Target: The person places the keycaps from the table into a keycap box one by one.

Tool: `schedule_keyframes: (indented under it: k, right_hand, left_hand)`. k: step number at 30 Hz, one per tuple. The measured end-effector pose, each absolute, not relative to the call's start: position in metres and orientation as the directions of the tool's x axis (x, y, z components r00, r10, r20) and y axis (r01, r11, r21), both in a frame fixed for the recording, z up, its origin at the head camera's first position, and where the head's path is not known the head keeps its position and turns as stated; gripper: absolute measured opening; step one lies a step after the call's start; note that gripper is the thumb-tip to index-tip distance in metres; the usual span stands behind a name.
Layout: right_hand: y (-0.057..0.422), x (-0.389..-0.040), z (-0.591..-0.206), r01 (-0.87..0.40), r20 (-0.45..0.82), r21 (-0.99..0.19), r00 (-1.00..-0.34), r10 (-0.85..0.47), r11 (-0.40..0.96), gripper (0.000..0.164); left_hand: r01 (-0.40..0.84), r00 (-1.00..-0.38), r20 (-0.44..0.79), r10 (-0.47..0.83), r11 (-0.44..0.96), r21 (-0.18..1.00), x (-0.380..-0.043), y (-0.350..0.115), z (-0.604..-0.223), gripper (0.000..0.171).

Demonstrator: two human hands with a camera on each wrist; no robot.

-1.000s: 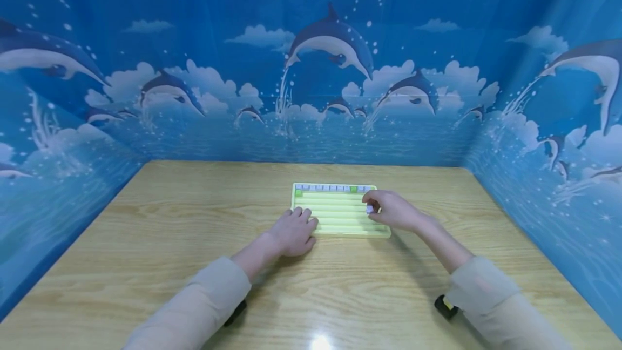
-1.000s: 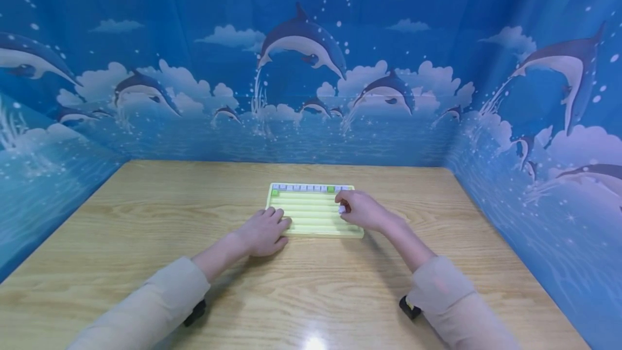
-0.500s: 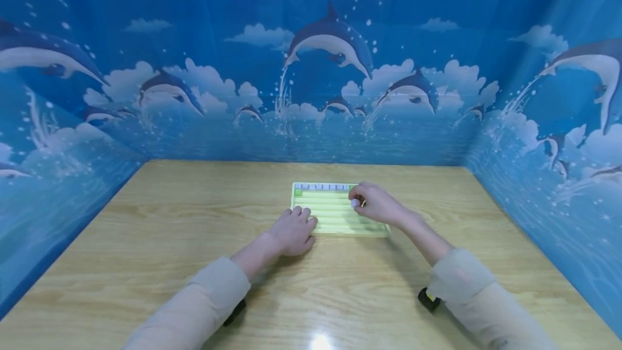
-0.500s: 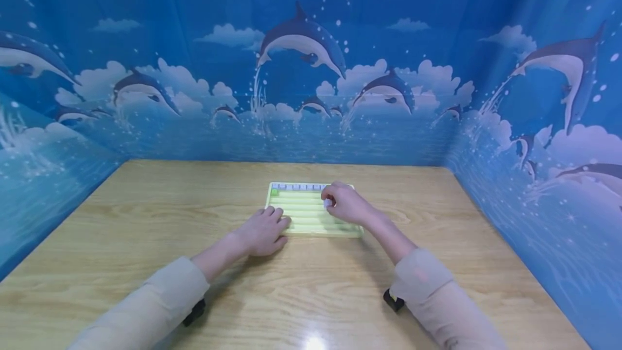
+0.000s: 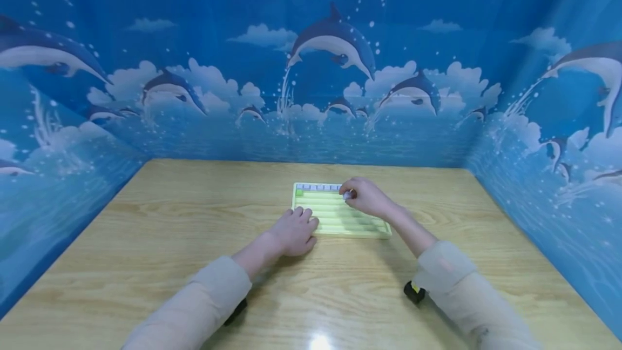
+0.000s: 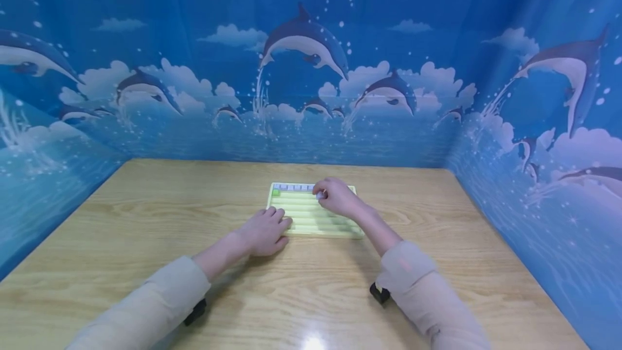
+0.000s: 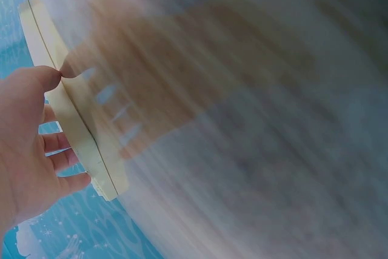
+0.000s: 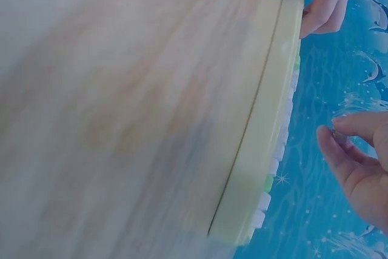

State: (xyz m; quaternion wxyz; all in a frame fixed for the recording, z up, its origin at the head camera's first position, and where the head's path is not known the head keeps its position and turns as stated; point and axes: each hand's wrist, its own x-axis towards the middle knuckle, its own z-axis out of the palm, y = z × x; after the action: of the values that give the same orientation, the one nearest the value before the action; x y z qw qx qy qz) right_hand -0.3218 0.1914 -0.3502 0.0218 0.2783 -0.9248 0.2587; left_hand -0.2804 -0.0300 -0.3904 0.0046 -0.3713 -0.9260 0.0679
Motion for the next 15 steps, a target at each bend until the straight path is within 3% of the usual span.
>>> schedule_keyframes:
  k: [8,15]
  right_hand:
    - [0.176,-0.332,-0.347,-0.454,0.115,-0.517,-0.877,-0.467,0.726,0.028]
    - [0.166,-0.341,-0.349,-0.484,0.116,-0.493,-0.860,-0.496,0.723,0.026]
  left_hand:
    - [0.688,-0.722,-0.042,0.691,0.710,-0.148,-0.282,-0.030,-0.391,0.044]
    - [0.684,-0.728,-0.053,0.683,0.718,-0.132,-0.281,-0.030,-0.391,0.046]
